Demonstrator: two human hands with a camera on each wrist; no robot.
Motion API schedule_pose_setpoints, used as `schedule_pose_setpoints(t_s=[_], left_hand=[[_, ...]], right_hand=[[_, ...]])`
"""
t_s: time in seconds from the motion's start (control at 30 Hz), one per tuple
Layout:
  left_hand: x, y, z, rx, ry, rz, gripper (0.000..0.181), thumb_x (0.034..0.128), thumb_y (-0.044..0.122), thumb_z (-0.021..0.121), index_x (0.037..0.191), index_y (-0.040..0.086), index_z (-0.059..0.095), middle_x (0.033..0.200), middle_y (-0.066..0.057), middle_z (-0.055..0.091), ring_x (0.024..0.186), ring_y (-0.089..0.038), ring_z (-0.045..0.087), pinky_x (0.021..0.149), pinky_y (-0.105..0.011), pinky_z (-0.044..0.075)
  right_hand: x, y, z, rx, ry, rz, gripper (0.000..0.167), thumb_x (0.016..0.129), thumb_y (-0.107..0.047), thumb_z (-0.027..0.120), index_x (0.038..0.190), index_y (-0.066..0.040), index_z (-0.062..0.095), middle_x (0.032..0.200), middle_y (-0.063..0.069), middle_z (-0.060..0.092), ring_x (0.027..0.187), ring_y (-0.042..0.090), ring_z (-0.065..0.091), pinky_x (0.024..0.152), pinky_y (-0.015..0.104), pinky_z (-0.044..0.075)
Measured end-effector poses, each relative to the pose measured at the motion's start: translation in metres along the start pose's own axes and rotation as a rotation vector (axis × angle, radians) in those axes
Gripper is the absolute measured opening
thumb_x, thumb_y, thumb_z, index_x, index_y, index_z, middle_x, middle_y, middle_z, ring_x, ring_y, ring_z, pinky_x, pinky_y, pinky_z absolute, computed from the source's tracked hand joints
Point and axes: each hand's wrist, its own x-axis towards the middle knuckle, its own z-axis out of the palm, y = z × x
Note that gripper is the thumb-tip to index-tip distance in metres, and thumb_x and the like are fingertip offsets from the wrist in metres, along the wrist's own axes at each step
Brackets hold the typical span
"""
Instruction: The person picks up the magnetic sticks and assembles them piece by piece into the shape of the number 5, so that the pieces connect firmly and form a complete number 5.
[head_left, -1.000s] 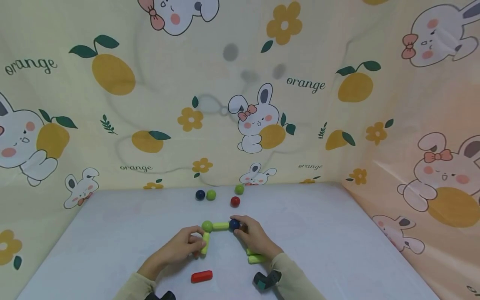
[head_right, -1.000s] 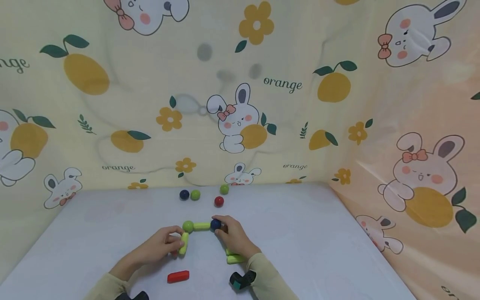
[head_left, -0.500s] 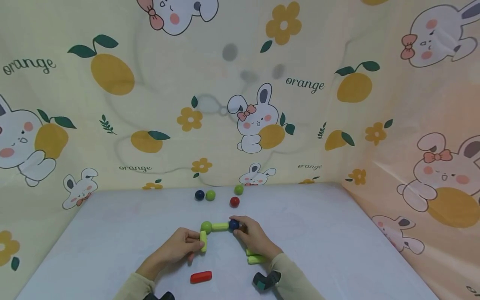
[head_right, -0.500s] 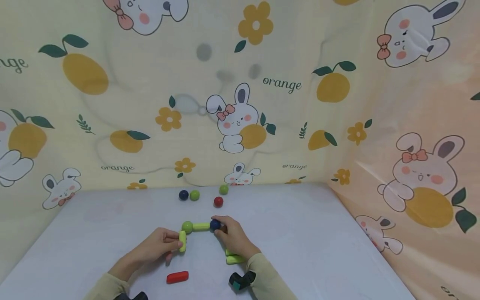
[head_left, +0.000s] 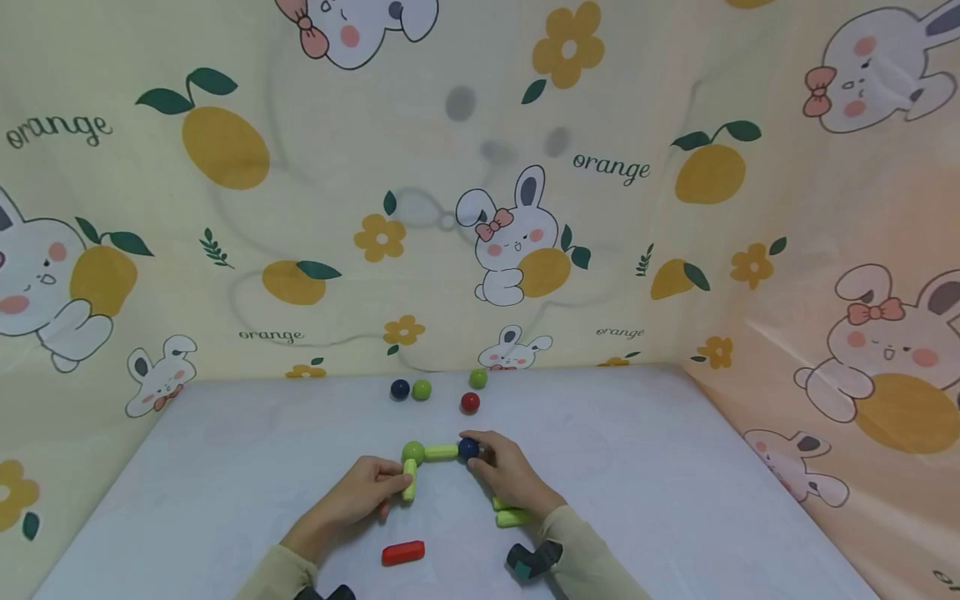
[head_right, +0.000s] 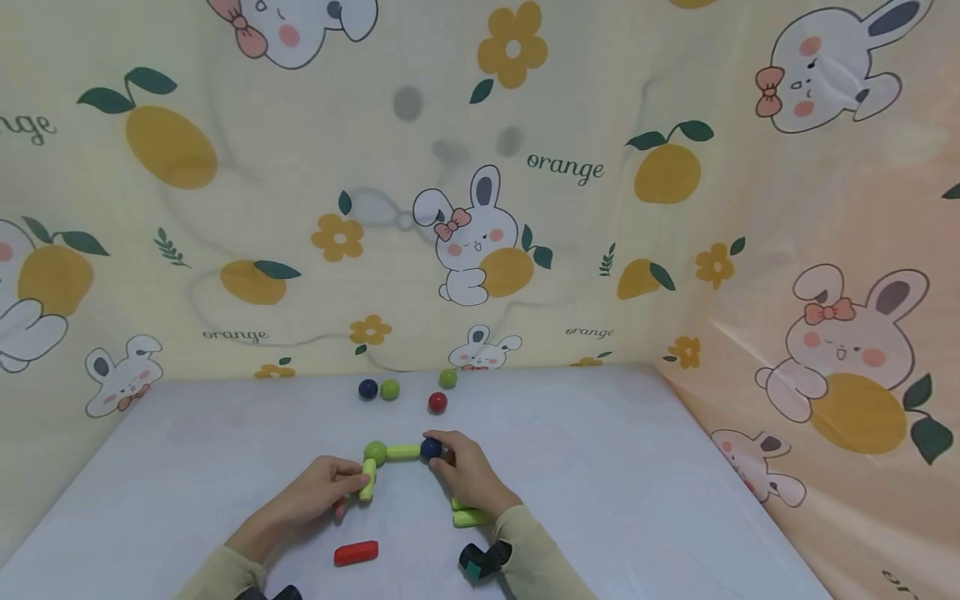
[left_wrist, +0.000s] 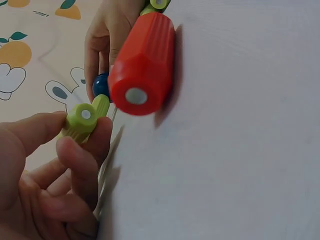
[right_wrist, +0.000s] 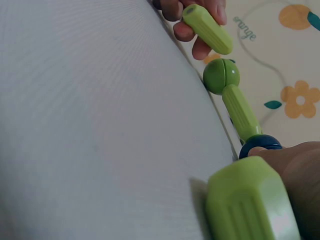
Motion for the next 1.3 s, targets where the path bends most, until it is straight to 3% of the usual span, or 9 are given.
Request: schedule_pose_setpoints(t_s=[0.3,0.77,1.03,1.3], left_hand=[[0.0017,0.0022,0.0036,0.001,0.064,0.003,0.030,0.0994,0.021,0.062,0.113,-0.005,0.072,0.059,0.005,0.056,0.047,-0.006,0.048,0.051,-0.020,0.037],[0.0057,0.0005,0.0060,-0.026,0.087,-0.068,0.034,0.0991,0.022,0.064,0.119,-0.005,0.070,0.072,0.001,0.069,0.048,-0.008,0.052,0.050,-0.020,0.037],[0.0069,0.0020,0.0077,0.008,0.113,-0.123,0.029,0.0984,0.027,0.065,0.110,0.003,0.075,0.075,0.001,0.067,0.049,-0.008,0.051,0.047,-0.021,0.032],[0.0068,0.0011,0.0064,-0.016,0.091,-0.085,0.031,0.0990,0.031,0.064,0.104,0.004,0.077,0.085,-0.002,0.077,0.047,-0.005,0.052,0.045,-0.019,0.030]], right_hand=[[0.0003,-0.0021,-0.0015,0.005,-0.002,0.004,0.046,0.100,-0.015,0.063,0.144,-0.023,0.055,0.118,0.001,0.060,0.099,0.014,0.052,0.085,0.027,0.046],[0.0005,-0.0002,-0.0001,0.004,-0.004,0.009,0.046,0.100,-0.015,0.063,0.144,-0.024,0.055,0.124,0.002,0.060,0.101,0.014,0.052,0.088,0.030,0.047],[0.0005,-0.0009,-0.0004,-0.002,-0.006,0.008,0.046,0.100,-0.016,0.063,0.144,-0.024,0.054,0.123,0.002,0.060,0.101,0.014,0.052,0.088,0.030,0.047],[0.0000,-0.0018,-0.0004,-0.009,-0.002,0.012,0.046,0.100,-0.016,0.063,0.144,-0.025,0.054,0.120,0.002,0.060,0.100,0.014,0.052,0.087,0.029,0.047]])
